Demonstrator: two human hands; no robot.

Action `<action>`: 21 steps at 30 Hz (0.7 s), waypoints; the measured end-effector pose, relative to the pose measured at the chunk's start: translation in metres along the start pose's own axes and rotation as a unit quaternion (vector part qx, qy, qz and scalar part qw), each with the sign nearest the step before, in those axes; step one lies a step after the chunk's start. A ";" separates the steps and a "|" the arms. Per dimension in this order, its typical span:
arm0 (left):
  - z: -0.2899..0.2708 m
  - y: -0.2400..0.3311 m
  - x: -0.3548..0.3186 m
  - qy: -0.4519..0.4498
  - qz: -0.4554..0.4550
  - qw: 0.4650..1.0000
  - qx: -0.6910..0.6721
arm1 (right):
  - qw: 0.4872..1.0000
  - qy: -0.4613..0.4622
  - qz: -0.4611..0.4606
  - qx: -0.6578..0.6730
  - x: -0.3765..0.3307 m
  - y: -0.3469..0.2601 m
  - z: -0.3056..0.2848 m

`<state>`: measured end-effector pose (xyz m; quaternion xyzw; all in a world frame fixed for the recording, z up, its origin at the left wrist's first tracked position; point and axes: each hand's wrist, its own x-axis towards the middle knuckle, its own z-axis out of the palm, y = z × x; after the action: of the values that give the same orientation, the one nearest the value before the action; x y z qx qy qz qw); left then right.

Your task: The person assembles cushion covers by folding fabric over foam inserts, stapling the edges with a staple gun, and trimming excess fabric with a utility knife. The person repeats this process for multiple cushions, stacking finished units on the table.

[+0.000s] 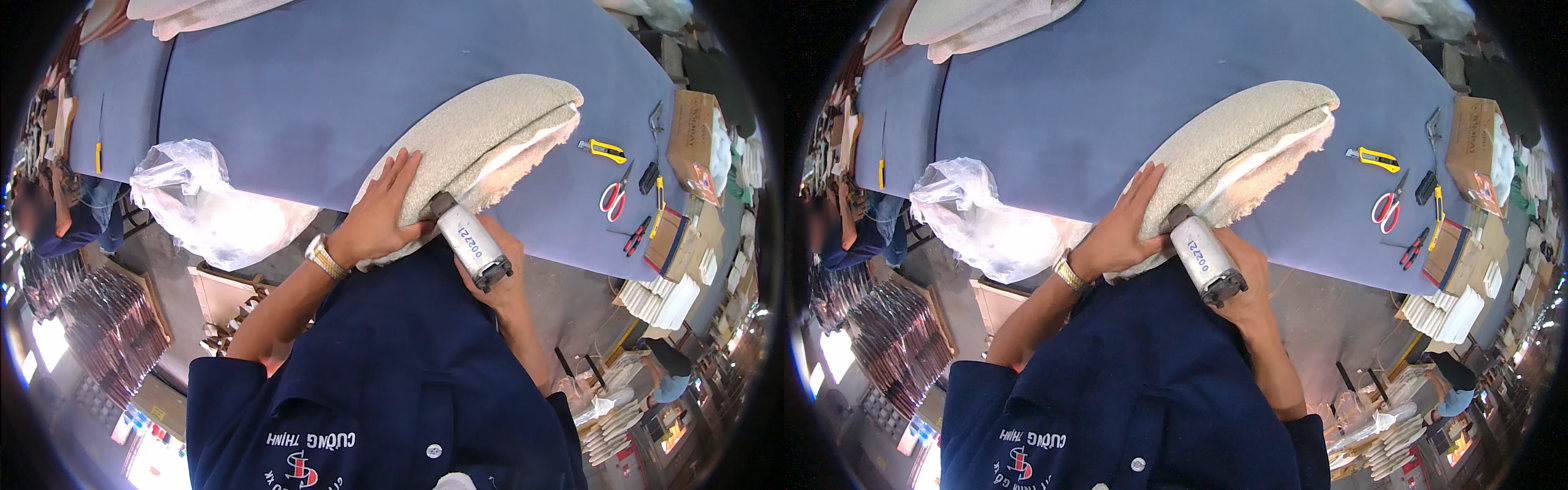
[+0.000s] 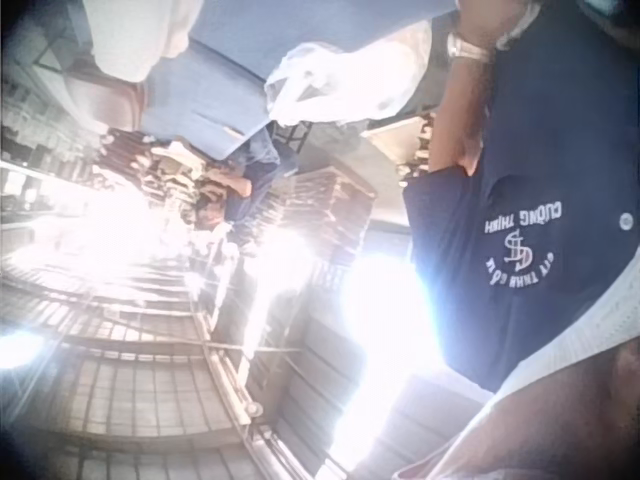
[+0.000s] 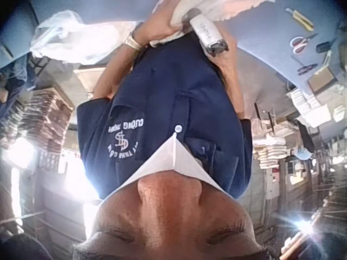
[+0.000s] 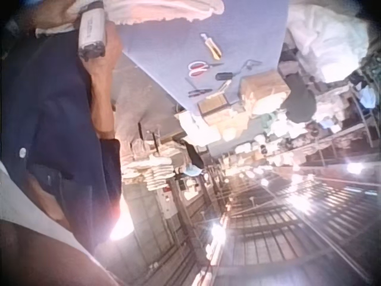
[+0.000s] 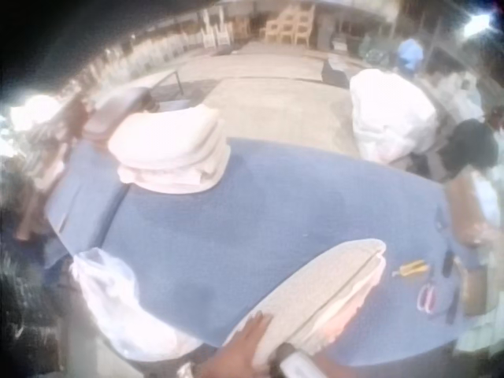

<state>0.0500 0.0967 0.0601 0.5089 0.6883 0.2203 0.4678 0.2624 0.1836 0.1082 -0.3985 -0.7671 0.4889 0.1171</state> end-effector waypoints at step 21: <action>0.000 0.013 -0.004 0.032 -0.041 0.996 0.068 | 0.997 -0.059 0.050 0.023 -0.005 -0.002 0.003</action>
<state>0.0568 0.0981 0.0719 0.5033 0.7367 0.1694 0.4186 0.2629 0.1782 0.1098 -0.4040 -0.7403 0.5344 0.0564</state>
